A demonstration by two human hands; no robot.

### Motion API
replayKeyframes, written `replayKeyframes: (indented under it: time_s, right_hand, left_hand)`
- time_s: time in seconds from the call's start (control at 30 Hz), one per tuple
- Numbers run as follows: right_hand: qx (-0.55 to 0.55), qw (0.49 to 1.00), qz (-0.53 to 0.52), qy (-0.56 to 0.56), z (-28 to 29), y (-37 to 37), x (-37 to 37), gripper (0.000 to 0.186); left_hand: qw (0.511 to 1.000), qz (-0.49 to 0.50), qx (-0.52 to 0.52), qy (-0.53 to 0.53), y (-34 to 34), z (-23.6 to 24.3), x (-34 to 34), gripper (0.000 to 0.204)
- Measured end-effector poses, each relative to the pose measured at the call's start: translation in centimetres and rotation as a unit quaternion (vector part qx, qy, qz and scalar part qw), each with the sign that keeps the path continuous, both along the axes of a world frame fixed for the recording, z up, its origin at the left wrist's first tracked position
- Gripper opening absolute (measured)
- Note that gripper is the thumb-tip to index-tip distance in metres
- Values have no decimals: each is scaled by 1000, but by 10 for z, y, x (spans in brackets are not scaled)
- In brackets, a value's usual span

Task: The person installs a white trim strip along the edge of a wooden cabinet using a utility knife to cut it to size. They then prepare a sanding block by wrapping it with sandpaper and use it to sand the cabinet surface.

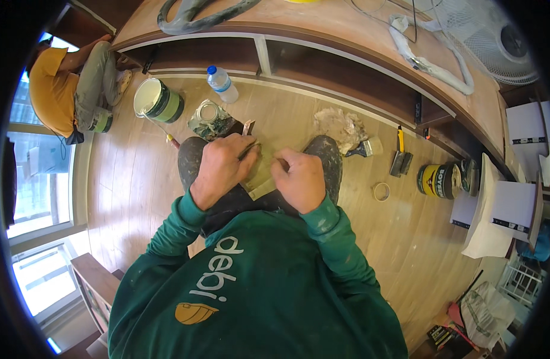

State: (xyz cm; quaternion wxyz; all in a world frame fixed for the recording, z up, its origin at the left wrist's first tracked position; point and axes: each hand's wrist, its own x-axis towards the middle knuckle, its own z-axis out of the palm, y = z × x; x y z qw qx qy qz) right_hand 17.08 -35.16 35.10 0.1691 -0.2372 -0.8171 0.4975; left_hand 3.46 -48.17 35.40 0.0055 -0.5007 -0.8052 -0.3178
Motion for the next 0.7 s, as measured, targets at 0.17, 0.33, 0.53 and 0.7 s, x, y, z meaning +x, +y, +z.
replayKeyframes:
  time_s: [0.17, 0.33, 0.53, 0.7]
  right_hand:
    - [74, 996, 13, 38, 2, -3, -2, 12]
    - [102, 991, 19, 80, -3, -12, -2, 12]
    - [65, 994, -62, 65, -15, -6, -15, 29]
    - [-108, 970, -179, 122, -28, -20, -8, 34]
  left_hand:
    - [999, -31, 13, 34, 5, 2, -6, 13]
    - [997, -49, 28, 45, 2, -6, -8, 11]
    - [992, 60, 35, 108, 5, -23, -7, 12]
    - [983, 118, 50, 129, 6, -19, -3, 11]
